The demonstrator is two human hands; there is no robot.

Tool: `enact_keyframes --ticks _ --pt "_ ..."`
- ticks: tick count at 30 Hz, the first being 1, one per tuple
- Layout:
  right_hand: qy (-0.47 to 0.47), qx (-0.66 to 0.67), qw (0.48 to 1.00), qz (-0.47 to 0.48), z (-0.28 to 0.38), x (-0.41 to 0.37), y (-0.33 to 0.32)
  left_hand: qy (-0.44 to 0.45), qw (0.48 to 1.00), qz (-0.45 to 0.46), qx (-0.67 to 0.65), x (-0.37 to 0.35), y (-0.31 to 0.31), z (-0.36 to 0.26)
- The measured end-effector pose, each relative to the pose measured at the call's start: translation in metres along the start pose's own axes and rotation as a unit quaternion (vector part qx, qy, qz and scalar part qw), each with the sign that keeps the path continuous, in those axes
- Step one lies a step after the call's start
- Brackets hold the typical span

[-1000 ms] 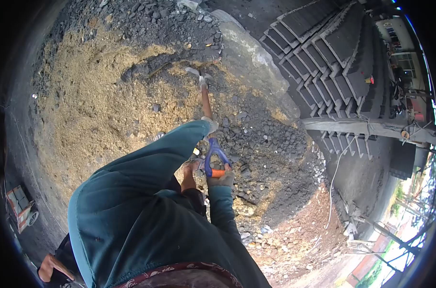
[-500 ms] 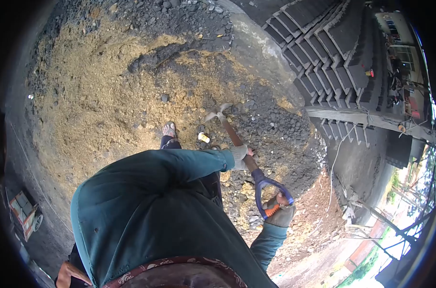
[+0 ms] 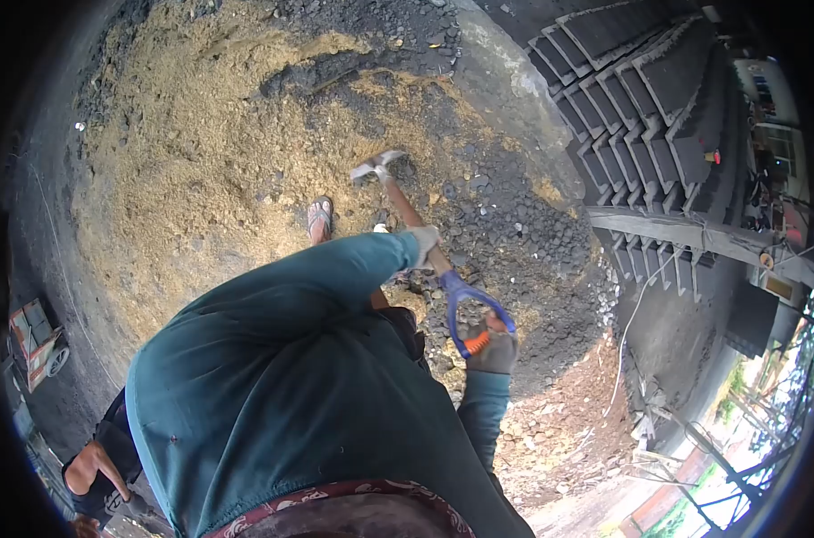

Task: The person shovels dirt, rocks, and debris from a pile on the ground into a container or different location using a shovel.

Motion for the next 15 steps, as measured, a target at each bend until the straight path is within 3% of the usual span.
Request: enact_keyframes --ticks 1,2,4,7,11,12,13,15 --pt "-0.024 -0.031 0.999 -0.011 0.024 -0.008 -0.013 0.001 0.999 0.038 -0.026 -0.01 0.043 0.018" --pt "-0.087 -0.084 0.993 -0.003 0.052 -0.022 -0.016 -0.071 0.994 0.074 -0.028 -0.025 0.078 0.034" --pt "-0.133 -0.072 0.988 -0.034 0.091 -0.04 -0.027 -0.074 0.99 0.115 -0.034 -0.045 0.135 0.048" --pt "-0.184 -0.069 0.979 -0.05 0.124 -0.041 -0.06 0.0 0.979 0.199 -0.05 -0.057 0.181 0.058" --pt "-0.191 -0.059 0.979 -0.046 0.118 -0.027 -0.087 0.039 0.993 0.093 -0.059 -0.065 0.16 0.041" --pt "-0.139 -0.021 0.99 -0.011 0.098 -0.013 -0.091 0.069 0.996 0.037 -0.044 -0.084 0.139 0.022" --pt "-0.123 0.01 0.992 -0.009 0.074 0.008 -0.098 0.089 0.995 0.047 -0.026 -0.065 0.121 0.01" --pt "-0.079 0.081 0.994 0.011 0.017 0.052 -0.081 0.129 0.986 -0.073 0.07 -0.049 0.074 -0.022"
Point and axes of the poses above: each hand's wrist, its own x-axis towards the middle knuckle, its own y-axis out of the palm, z = x × y, the point moved 9 cm from there along x, towards the middle knuckle, and after that the axes turned 3 degrees about x, right-handed, at the moved point
